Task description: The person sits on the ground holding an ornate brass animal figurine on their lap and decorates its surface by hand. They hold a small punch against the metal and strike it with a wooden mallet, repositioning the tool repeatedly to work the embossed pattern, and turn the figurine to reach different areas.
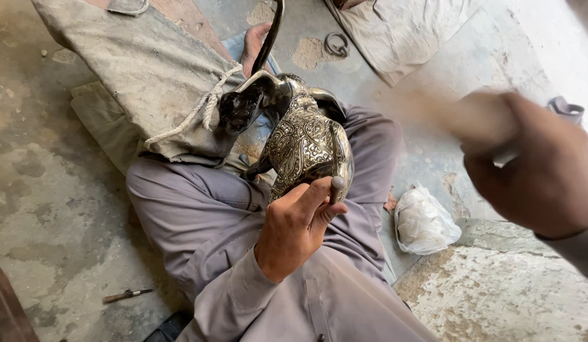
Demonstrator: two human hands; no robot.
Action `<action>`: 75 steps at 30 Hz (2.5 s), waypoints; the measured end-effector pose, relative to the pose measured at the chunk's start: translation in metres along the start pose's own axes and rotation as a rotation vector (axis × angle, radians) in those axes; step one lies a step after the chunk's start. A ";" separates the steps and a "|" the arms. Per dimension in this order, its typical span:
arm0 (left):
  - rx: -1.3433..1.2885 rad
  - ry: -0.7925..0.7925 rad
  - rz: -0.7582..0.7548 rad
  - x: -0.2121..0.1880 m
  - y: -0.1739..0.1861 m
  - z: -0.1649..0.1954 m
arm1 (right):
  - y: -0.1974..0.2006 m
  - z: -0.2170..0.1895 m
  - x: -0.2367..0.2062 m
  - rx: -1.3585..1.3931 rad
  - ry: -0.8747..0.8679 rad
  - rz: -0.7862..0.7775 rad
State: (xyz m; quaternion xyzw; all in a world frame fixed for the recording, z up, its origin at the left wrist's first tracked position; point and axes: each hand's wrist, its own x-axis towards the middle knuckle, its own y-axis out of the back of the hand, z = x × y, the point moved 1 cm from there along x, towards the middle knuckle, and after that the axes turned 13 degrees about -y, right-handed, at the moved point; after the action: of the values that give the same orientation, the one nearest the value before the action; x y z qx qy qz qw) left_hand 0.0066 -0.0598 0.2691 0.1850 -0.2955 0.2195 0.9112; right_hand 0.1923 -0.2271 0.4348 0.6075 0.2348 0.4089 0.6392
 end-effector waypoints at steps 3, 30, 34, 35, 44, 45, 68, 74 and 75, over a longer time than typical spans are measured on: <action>0.016 0.017 -0.007 0.001 0.001 -0.002 | 0.002 0.003 -0.005 -0.035 0.044 0.039; -0.047 -0.048 -0.029 -0.004 0.005 -0.010 | 0.006 -0.012 -0.002 0.034 0.016 -0.004; -0.031 -0.035 -0.053 -0.005 0.007 -0.012 | 0.008 -0.017 -0.002 0.054 -0.084 -0.028; -0.058 -0.041 -0.044 -0.005 0.007 -0.012 | 0.008 -0.018 -0.002 0.203 -0.127 -0.054; -0.075 -0.068 -0.044 -0.004 0.009 -0.013 | 0.005 -0.014 -0.001 0.284 -0.130 -0.023; -0.069 -0.069 -0.048 -0.004 0.009 -0.013 | 0.005 -0.016 -0.001 0.059 -0.026 0.014; -0.115 -0.113 -0.081 -0.004 0.013 -0.018 | -0.008 -0.011 -0.004 0.287 -0.147 -0.089; -0.118 -0.105 -0.064 -0.006 0.014 -0.019 | -0.010 -0.011 -0.002 0.307 -0.147 -0.092; -0.114 -0.109 -0.068 -0.006 0.014 -0.019 | -0.009 -0.013 -0.001 0.053 -0.017 -0.043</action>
State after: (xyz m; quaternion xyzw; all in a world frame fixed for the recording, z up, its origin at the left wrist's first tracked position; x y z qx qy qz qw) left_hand 0.0037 -0.0410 0.2535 0.1544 -0.3505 0.1611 0.9096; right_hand 0.1836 -0.2197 0.4237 0.6227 0.2531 0.3836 0.6333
